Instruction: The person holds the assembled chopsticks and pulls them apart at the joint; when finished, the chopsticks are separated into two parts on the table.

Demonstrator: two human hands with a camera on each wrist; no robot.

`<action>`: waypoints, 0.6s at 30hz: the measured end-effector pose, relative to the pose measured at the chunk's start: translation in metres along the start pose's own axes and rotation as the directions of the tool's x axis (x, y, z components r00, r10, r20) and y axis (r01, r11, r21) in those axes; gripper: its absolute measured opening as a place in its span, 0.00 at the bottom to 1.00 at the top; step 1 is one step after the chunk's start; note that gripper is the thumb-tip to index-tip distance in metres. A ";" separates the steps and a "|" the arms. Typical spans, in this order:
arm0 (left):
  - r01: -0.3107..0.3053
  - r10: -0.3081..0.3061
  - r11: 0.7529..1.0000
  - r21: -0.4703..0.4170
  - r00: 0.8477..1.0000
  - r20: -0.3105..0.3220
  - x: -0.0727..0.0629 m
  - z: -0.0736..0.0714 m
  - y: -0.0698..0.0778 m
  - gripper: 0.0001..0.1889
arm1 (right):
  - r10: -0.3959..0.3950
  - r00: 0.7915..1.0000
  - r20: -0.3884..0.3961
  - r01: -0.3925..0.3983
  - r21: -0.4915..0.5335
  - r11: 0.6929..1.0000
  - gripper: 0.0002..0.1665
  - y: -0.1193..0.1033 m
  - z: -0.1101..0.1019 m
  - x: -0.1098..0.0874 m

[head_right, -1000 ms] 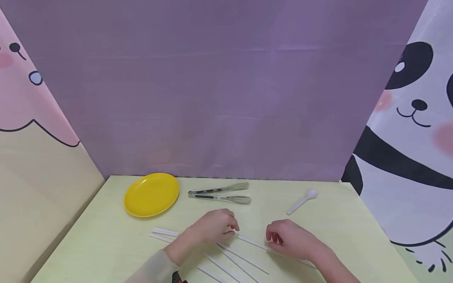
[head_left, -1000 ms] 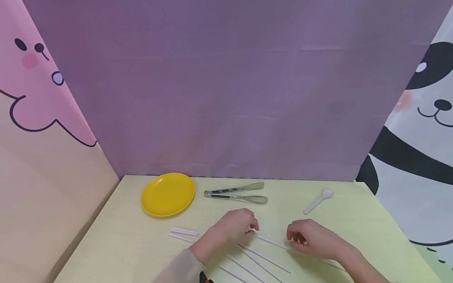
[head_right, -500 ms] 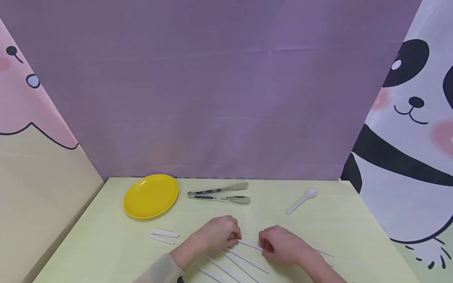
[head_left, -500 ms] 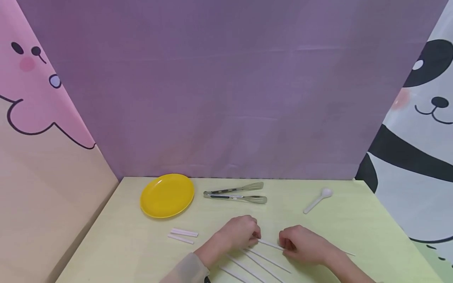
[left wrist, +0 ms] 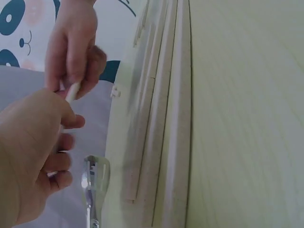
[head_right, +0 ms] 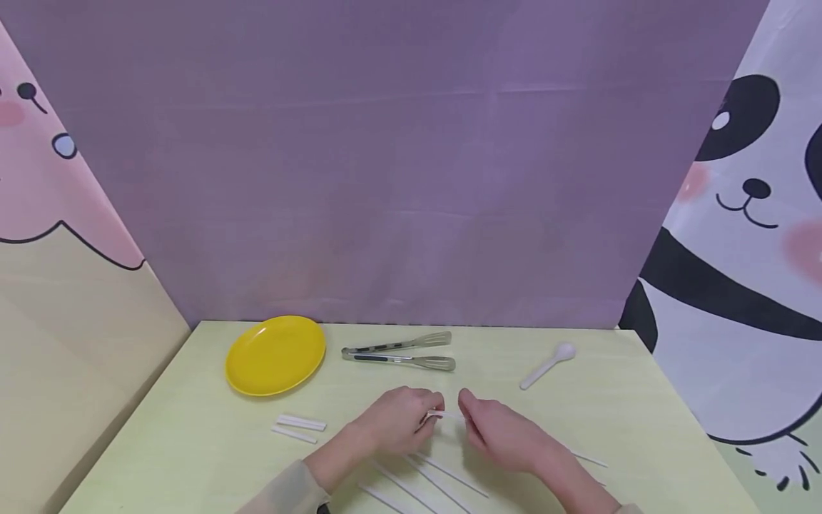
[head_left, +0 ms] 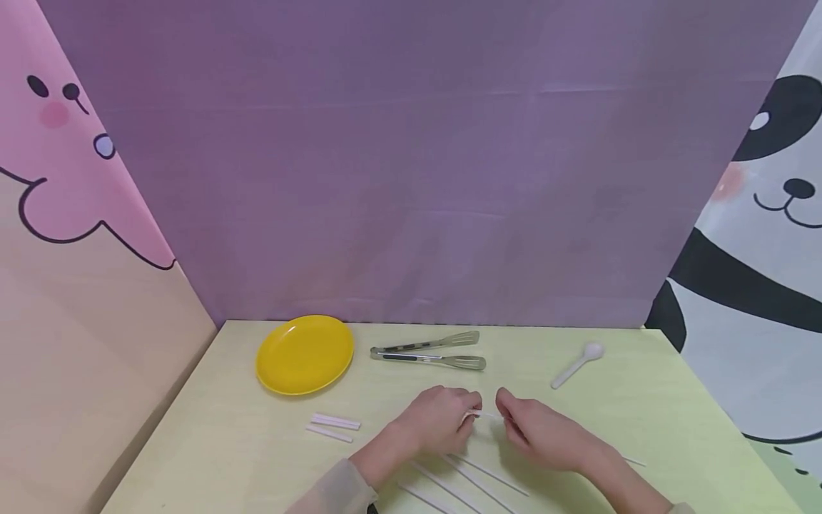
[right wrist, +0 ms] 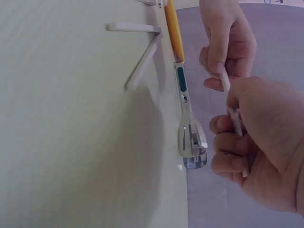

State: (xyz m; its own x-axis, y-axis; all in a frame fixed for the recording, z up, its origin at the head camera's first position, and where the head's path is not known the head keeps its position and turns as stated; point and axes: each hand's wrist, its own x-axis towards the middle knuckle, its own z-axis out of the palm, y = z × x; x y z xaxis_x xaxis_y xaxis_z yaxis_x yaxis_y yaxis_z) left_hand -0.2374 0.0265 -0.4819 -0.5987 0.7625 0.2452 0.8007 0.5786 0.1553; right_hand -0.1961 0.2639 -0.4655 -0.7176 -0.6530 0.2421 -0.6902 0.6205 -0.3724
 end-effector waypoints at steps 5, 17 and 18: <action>0.015 -0.013 0.998 0.064 0.999 -0.043 -0.005 -0.007 0.003 0.18 | -0.009 1.000 0.006 0.009 -0.043 0.999 0.17 -0.007 -0.006 0.004; -0.133 0.171 0.972 0.196 0.967 -0.188 -0.020 -0.038 0.002 0.18 | -0.178 0.984 0.006 0.178 -0.048 0.983 0.17 -0.016 -0.028 0.011; -0.131 0.177 0.968 0.216 0.961 -0.213 -0.020 -0.040 0.002 0.18 | -0.186 0.983 -0.001 0.185 -0.054 0.981 0.17 -0.016 -0.030 0.012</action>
State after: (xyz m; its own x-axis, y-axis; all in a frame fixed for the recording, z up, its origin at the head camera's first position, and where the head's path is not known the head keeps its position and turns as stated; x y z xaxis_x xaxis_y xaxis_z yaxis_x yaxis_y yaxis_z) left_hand -0.2224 0.0007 -0.4485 -0.4281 0.7736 0.4672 0.8480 0.5226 -0.0883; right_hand -0.1964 0.2586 -0.4300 -0.5772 -0.7562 0.3082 -0.8152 0.5113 -0.2722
